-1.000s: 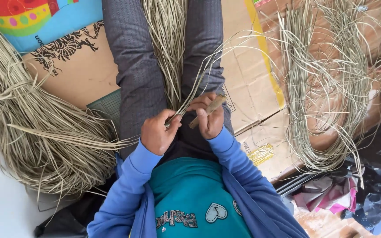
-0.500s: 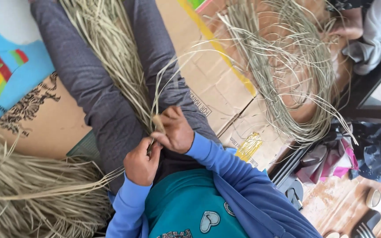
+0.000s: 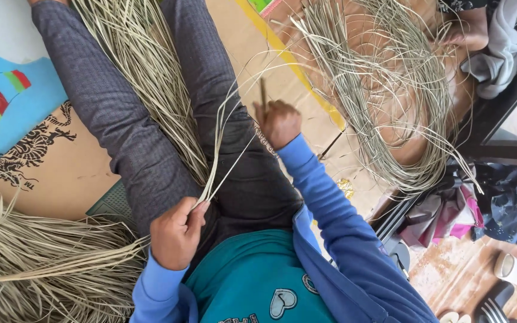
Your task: The person is using a small wooden tool to strip and separate individual straw fibers from a larger bundle while sitting on the floor.
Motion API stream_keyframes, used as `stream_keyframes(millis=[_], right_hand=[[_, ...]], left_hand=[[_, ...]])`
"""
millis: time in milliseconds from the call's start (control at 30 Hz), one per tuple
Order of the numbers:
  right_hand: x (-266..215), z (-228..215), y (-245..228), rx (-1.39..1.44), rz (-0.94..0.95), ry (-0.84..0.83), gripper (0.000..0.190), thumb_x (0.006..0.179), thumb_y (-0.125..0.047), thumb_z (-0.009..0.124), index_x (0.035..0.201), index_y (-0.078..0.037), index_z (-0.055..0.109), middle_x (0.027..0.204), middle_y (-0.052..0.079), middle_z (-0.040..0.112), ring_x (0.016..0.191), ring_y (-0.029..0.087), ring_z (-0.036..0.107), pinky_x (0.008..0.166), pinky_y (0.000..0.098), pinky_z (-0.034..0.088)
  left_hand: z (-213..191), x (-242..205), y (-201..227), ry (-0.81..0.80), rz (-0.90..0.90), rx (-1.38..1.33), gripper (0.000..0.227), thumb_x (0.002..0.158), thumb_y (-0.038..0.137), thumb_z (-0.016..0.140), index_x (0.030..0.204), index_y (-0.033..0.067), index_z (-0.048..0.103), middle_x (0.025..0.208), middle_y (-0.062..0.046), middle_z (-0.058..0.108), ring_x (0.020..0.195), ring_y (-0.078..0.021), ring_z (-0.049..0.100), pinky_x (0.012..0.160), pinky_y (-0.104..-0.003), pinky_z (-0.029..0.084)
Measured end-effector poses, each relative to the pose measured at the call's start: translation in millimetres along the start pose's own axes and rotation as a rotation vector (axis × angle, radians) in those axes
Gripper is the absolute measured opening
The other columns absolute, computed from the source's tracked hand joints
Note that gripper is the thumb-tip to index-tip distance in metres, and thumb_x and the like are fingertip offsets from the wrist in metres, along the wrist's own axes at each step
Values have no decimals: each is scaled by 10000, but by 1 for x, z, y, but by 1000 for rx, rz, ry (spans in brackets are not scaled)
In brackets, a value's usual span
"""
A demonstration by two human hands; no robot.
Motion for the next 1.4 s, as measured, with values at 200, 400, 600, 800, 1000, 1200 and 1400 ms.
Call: stream_keyframes(millis=[200, 400, 600, 800, 1000, 1200, 1400], right_hand=[[-24, 40, 111, -298, 234, -55, 549, 1068, -400, 570, 588, -135, 599, 511, -7, 570, 337, 142, 420, 322, 292, 320], [-26, 20, 97, -271, 74, 143, 426, 1059, -427, 667, 662, -285, 730, 678, 6, 626, 809, 242, 677, 860, 389, 522], [-14, -74, -95, 1049, 137, -309, 547, 1082, -362, 430, 668, -179, 737, 678, -14, 714, 697, 208, 661, 840, 353, 535], [-20, -54, -115, 1070, -191, -277, 395, 1064, -226, 525, 754, -171, 763, 826, 65, 722, 820, 305, 680, 833, 423, 520], [-1, -59, -125, 733, -350, -121, 431, 999, -247, 687, 602, -91, 623, 664, 54, 630, 713, 273, 568, 695, 370, 412], [7, -3, -35, 261, -263, 37, 502, 962, -245, 743, 530, -40, 589, 587, 104, 578, 649, 305, 554, 652, 437, 430], [-28, 46, 137, -377, -170, 145, 408, 934, -376, 750, 576, -192, 686, 598, 13, 620, 658, 240, 609, 669, 367, 450]], left_hand=[[-37, -5, 6, -79, -127, -106, 62, 895, 75, 715, 844, 42, 705, 525, 18, 635, 389, -109, 466, 425, -273, 365], [-26, 6, -8, -11, -7, -139, 346, 985, 300, 698, 675, 158, 636, 480, 18, 637, 467, -260, 648, 525, -349, 538], [-11, 16, 7, -19, -17, -281, 412, 1019, 260, 656, 638, 113, 604, 473, -21, 638, 442, -273, 638, 481, -339, 515], [-7, 14, 6, -32, -13, -270, 432, 1015, 263, 654, 609, 138, 572, 462, -3, 618, 415, -221, 607, 471, -301, 497], [14, 9, -6, 45, 110, 96, 359, 997, 253, 664, 664, 184, 548, 448, -12, 492, 394, -213, 530, 435, -278, 431], [1, 8, -2, -11, 141, 71, 299, 976, 288, 679, 700, 187, 623, 477, -6, 561, 448, -229, 615, 446, -302, 490], [-21, 10, -10, -185, -10, -134, 417, 990, 333, 654, 629, 145, 566, 419, -14, 562, 406, -229, 592, 445, -287, 500]])
Point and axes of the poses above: each hand's wrist, its own x-axis towards the middle knuckle, its own z-axis out of the palm, y = z × x, the point moved 1 cm from there along x, towards the middle knuckle
